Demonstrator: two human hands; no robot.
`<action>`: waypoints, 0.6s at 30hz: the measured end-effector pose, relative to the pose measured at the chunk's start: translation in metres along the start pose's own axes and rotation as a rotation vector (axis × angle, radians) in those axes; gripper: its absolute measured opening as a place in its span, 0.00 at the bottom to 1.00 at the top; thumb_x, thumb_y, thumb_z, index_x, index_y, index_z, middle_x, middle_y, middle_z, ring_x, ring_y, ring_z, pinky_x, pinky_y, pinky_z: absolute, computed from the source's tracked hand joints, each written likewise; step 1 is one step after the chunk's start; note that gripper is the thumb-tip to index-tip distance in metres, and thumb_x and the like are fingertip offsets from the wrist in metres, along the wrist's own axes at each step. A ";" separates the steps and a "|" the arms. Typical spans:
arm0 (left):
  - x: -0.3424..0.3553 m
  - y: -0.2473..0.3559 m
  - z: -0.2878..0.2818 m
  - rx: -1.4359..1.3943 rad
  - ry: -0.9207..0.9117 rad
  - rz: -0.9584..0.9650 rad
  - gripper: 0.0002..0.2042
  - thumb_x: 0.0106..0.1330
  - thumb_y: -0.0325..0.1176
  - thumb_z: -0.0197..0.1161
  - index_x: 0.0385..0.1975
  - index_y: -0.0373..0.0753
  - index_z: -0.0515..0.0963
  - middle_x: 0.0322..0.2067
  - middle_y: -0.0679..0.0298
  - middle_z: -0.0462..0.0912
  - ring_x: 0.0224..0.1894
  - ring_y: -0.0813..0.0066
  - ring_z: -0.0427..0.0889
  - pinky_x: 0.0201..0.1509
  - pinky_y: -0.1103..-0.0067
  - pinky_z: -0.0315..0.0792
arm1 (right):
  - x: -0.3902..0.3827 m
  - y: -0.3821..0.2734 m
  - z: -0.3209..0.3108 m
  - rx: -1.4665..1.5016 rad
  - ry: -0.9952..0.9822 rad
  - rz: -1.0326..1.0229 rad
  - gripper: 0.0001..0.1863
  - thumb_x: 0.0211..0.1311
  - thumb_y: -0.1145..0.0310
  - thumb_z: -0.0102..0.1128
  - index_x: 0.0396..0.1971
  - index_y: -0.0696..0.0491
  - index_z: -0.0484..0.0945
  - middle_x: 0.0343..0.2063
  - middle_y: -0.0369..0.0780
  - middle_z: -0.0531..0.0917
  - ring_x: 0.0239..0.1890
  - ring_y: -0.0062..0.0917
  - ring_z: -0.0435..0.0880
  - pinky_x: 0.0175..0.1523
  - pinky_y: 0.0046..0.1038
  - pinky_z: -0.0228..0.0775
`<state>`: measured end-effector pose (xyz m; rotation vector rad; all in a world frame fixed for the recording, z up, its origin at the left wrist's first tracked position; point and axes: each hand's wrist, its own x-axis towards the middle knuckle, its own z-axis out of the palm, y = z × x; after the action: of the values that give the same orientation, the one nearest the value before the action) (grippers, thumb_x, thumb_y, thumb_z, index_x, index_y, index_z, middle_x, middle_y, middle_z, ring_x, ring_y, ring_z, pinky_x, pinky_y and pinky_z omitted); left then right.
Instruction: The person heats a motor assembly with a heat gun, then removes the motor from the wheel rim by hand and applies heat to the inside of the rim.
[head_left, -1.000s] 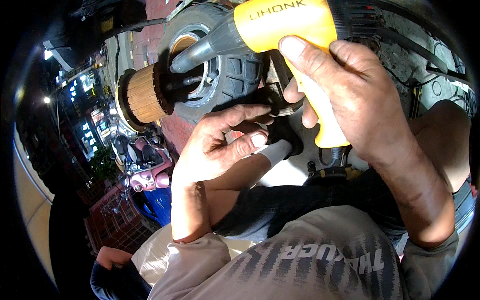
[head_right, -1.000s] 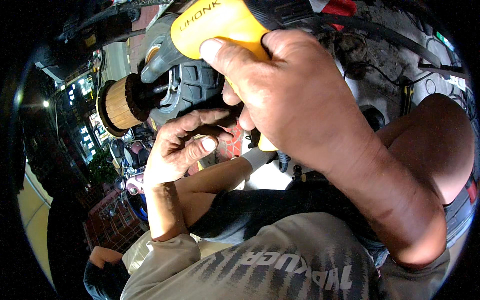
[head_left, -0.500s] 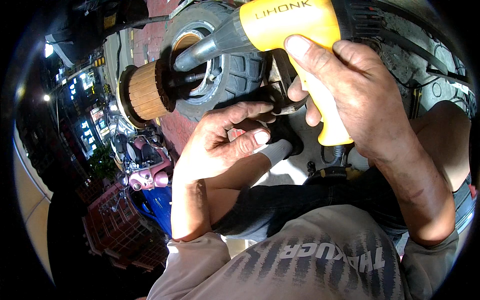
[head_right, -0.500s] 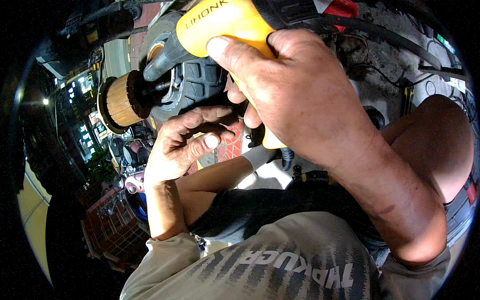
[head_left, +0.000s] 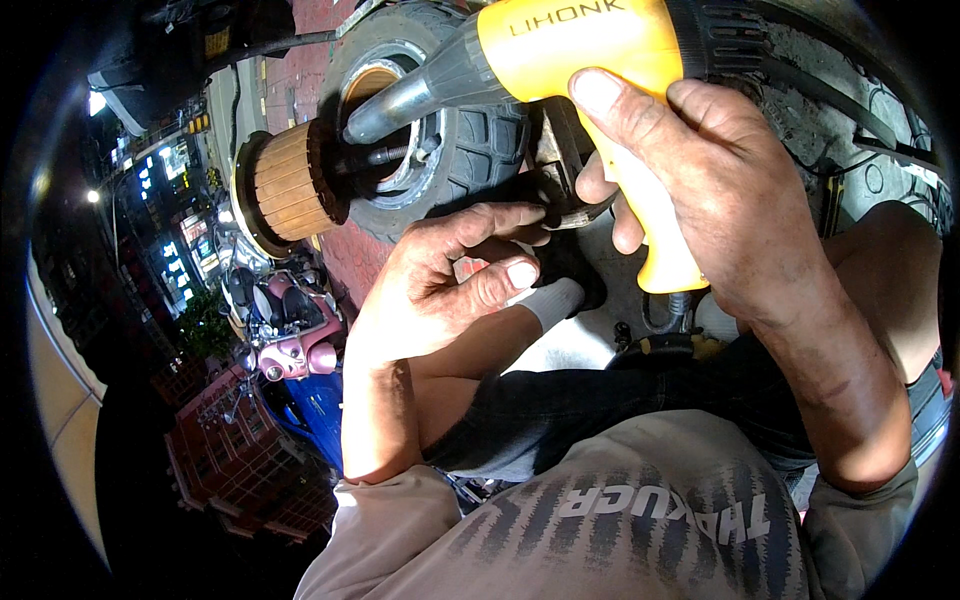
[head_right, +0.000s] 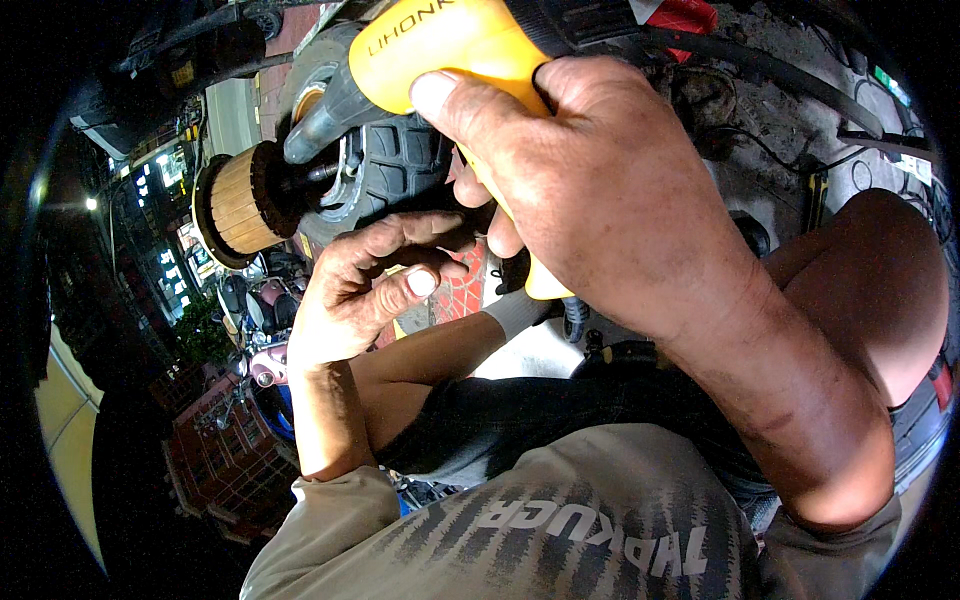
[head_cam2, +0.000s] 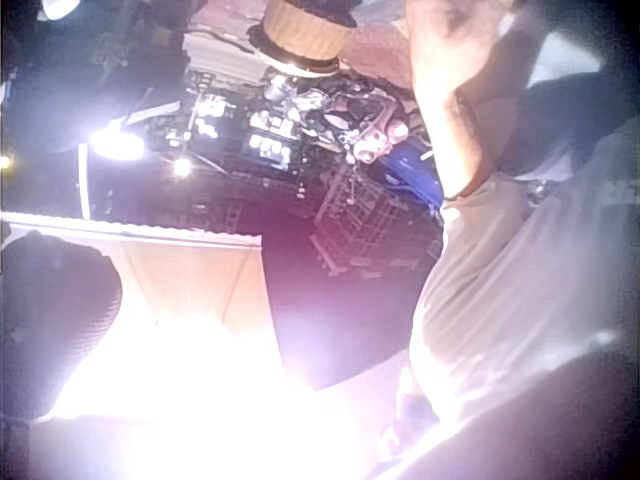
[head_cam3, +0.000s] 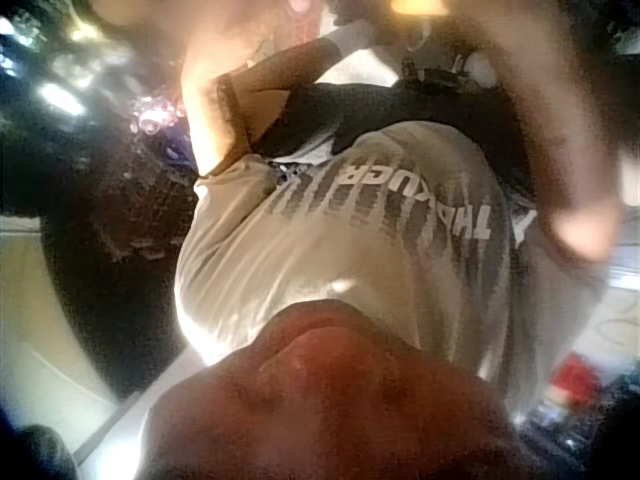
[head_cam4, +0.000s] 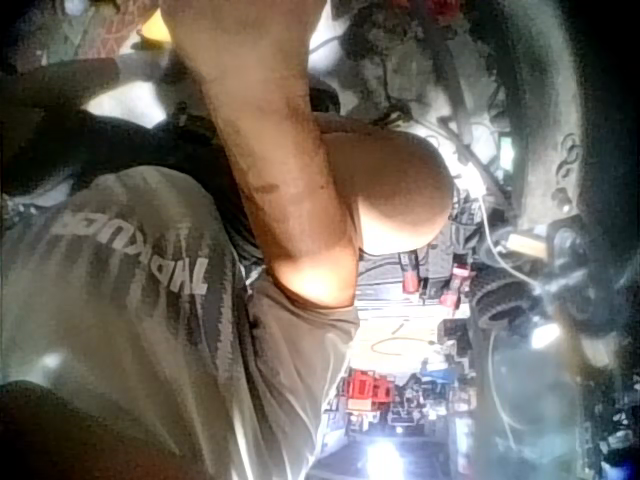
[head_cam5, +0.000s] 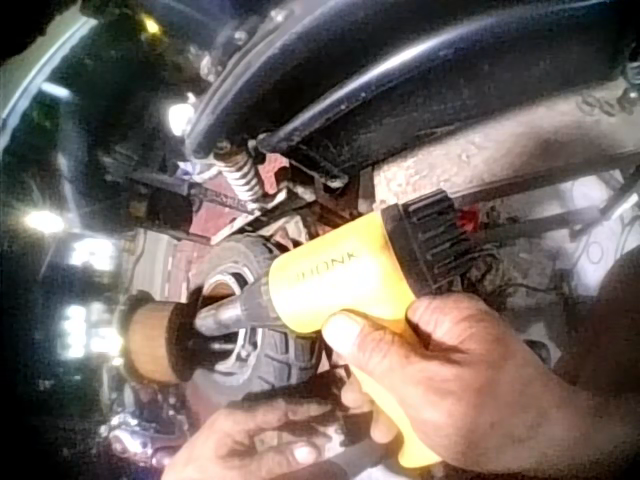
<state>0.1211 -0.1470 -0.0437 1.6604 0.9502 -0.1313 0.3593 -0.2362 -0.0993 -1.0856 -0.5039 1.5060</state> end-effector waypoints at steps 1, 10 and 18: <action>0.000 0.000 0.000 0.002 0.000 0.003 0.22 0.70 0.37 0.72 0.60 0.32 0.81 0.51 0.53 0.87 0.50 0.67 0.87 0.54 0.73 0.80 | 0.000 -0.001 0.001 0.007 0.006 0.012 0.22 0.75 0.50 0.62 0.40 0.57 0.82 0.24 0.40 0.85 0.18 0.17 0.82 0.24 0.18 0.72; 0.000 0.002 0.000 0.023 0.009 -0.022 0.23 0.69 0.37 0.73 0.59 0.31 0.81 0.51 0.53 0.87 0.50 0.68 0.87 0.53 0.73 0.80 | 0.001 0.001 0.001 0.007 0.014 0.016 0.22 0.75 0.49 0.62 0.39 0.57 0.82 0.23 0.40 0.85 0.18 0.17 0.81 0.24 0.17 0.72; 0.000 0.000 -0.001 0.002 -0.004 -0.006 0.23 0.69 0.36 0.73 0.60 0.31 0.80 0.50 0.53 0.88 0.50 0.68 0.87 0.54 0.73 0.81 | -0.001 -0.003 0.002 -0.002 0.022 0.027 0.23 0.75 0.48 0.62 0.39 0.57 0.82 0.24 0.40 0.85 0.18 0.17 0.81 0.24 0.18 0.73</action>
<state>0.1202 -0.1463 -0.0435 1.6586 0.9528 -0.1398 0.3592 -0.2356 -0.0957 -1.1128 -0.4772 1.5160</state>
